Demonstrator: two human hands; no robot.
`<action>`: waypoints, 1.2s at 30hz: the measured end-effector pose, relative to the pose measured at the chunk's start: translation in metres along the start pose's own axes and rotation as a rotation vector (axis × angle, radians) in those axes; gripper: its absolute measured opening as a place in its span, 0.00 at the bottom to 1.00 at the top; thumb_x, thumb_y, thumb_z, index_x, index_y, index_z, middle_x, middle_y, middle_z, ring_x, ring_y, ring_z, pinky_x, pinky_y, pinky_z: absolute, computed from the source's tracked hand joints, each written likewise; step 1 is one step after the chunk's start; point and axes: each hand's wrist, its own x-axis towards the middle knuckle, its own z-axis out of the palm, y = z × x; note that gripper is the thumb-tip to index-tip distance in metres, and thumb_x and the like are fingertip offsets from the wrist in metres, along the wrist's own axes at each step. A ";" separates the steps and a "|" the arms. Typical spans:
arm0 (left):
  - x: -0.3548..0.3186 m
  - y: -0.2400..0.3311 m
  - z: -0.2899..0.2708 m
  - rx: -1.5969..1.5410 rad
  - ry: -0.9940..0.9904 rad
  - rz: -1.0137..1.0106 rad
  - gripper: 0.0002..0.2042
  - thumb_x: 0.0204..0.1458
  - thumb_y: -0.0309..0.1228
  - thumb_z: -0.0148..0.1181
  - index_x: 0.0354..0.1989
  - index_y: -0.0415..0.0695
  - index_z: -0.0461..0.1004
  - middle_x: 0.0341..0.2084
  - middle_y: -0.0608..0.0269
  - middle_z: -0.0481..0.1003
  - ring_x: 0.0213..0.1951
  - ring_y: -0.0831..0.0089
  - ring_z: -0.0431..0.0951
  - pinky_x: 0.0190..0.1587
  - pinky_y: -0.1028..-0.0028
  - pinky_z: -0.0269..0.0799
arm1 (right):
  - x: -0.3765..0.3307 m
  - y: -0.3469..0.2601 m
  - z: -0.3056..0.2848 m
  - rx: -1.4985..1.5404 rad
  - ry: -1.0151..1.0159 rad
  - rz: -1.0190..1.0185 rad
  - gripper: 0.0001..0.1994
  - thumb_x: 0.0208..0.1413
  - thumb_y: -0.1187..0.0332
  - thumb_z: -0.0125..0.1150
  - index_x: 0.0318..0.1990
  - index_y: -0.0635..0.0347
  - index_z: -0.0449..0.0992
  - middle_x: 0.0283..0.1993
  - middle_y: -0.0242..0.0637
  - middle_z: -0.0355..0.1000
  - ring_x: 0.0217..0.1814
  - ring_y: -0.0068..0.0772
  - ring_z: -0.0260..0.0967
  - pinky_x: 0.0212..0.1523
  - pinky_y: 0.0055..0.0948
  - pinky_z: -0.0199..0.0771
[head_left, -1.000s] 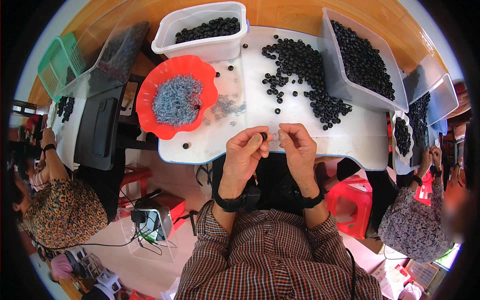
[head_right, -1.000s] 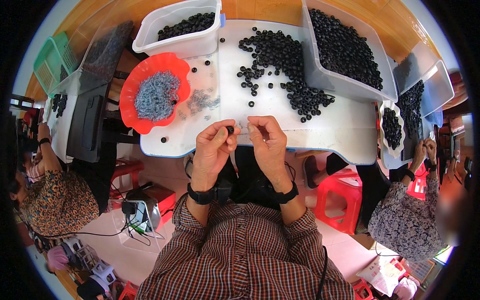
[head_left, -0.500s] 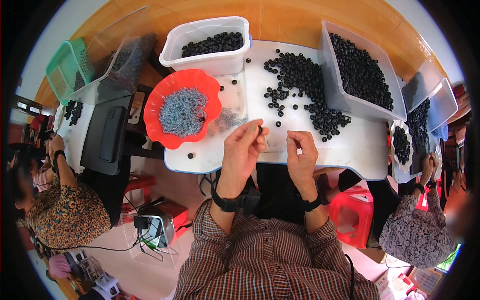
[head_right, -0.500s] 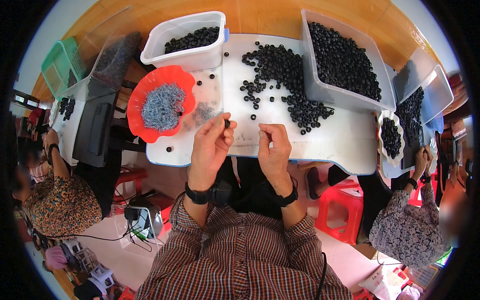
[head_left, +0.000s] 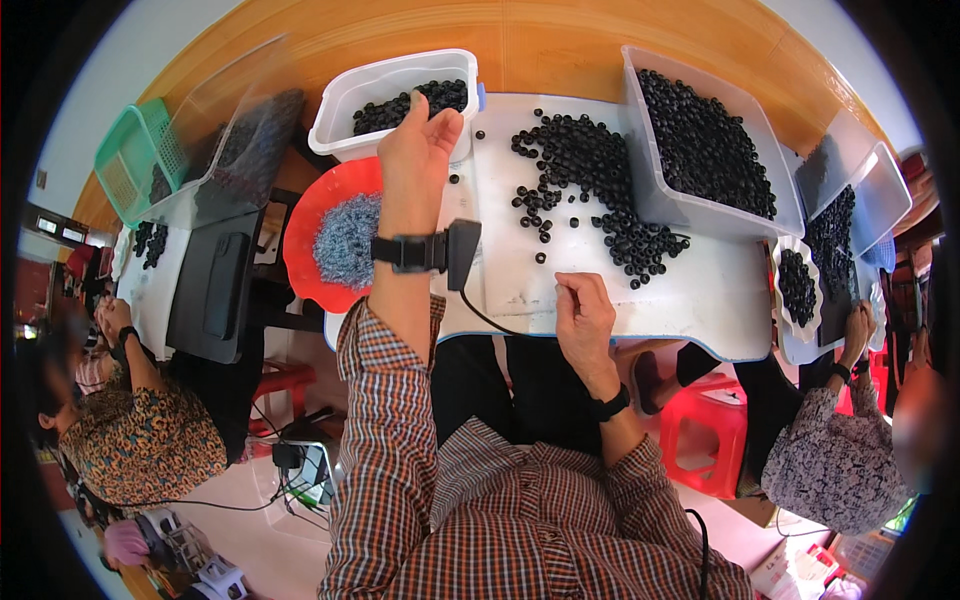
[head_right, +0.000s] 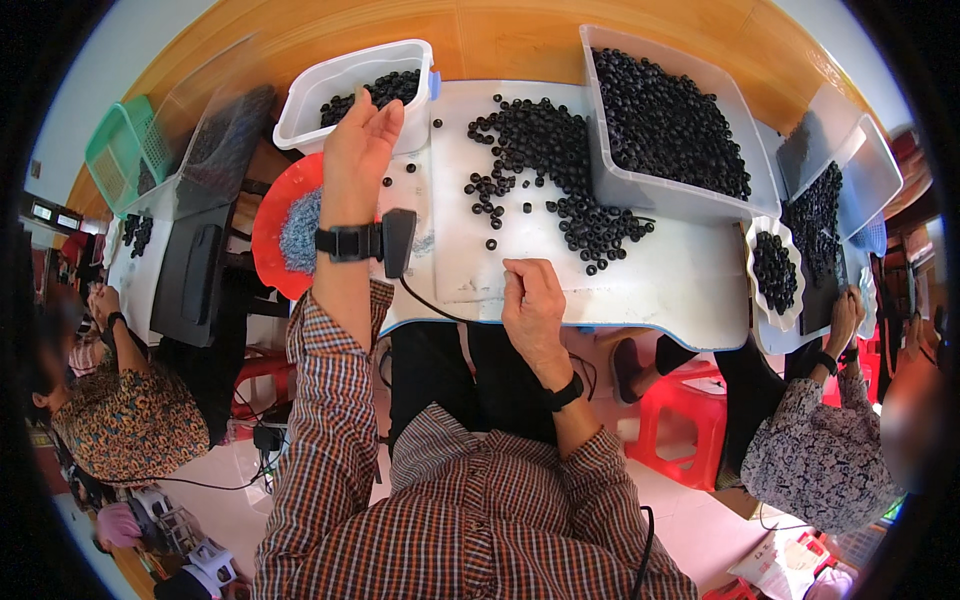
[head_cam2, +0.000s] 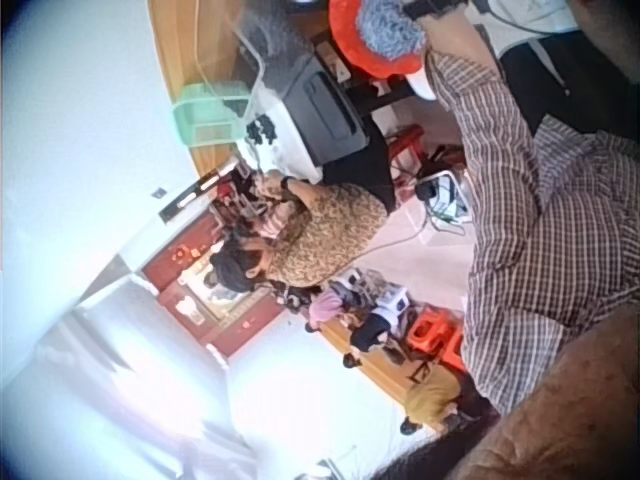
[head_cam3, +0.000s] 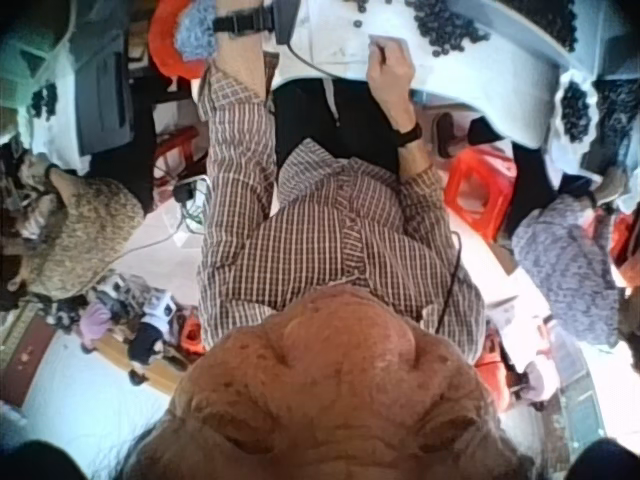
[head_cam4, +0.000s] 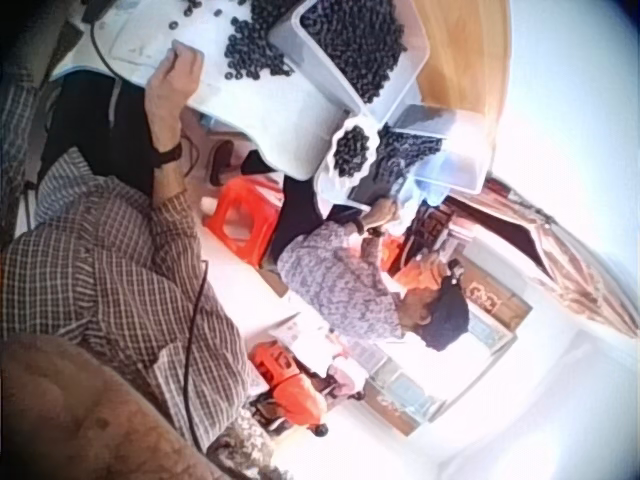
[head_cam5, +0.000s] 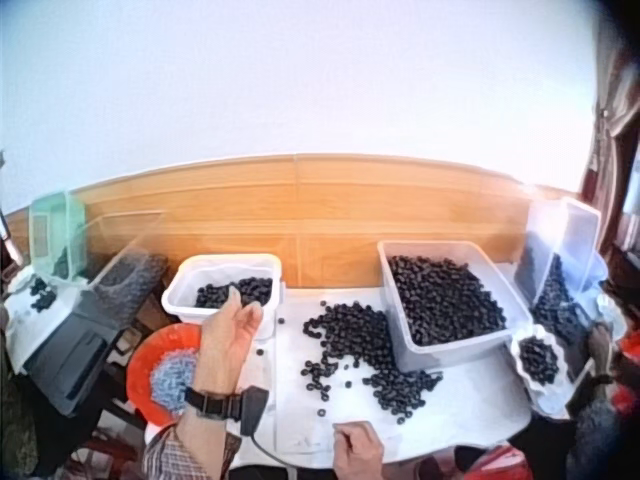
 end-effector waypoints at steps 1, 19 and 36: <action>-0.007 -0.005 0.001 0.034 -0.029 0.002 0.09 0.58 0.29 0.60 0.35 0.34 0.74 0.27 0.59 0.76 0.27 0.70 0.77 0.33 0.74 0.78 | 0.001 0.001 -0.001 -0.001 0.007 -0.004 0.09 0.51 0.85 0.58 0.39 0.65 0.75 0.35 0.42 0.71 0.30 0.37 0.71 0.31 0.28 0.72; -0.094 -0.110 -0.062 1.545 -0.370 0.388 0.08 0.51 0.24 0.55 0.37 0.43 0.80 0.31 0.48 0.74 0.33 0.50 0.77 0.37 0.59 0.72 | 0.013 0.010 -0.002 -0.084 -0.040 0.038 0.06 0.51 0.79 0.62 0.38 0.64 0.75 0.32 0.43 0.71 0.26 0.39 0.73 0.26 0.32 0.72; -0.099 -0.110 -0.041 1.654 -0.317 0.353 0.09 0.49 0.33 0.64 0.37 0.46 0.80 0.28 0.52 0.73 0.30 0.53 0.77 0.33 0.59 0.72 | 0.043 0.023 -0.003 -0.200 -0.131 -0.004 0.10 0.54 0.78 0.56 0.44 0.62 0.75 0.35 0.48 0.70 0.27 0.48 0.71 0.29 0.40 0.72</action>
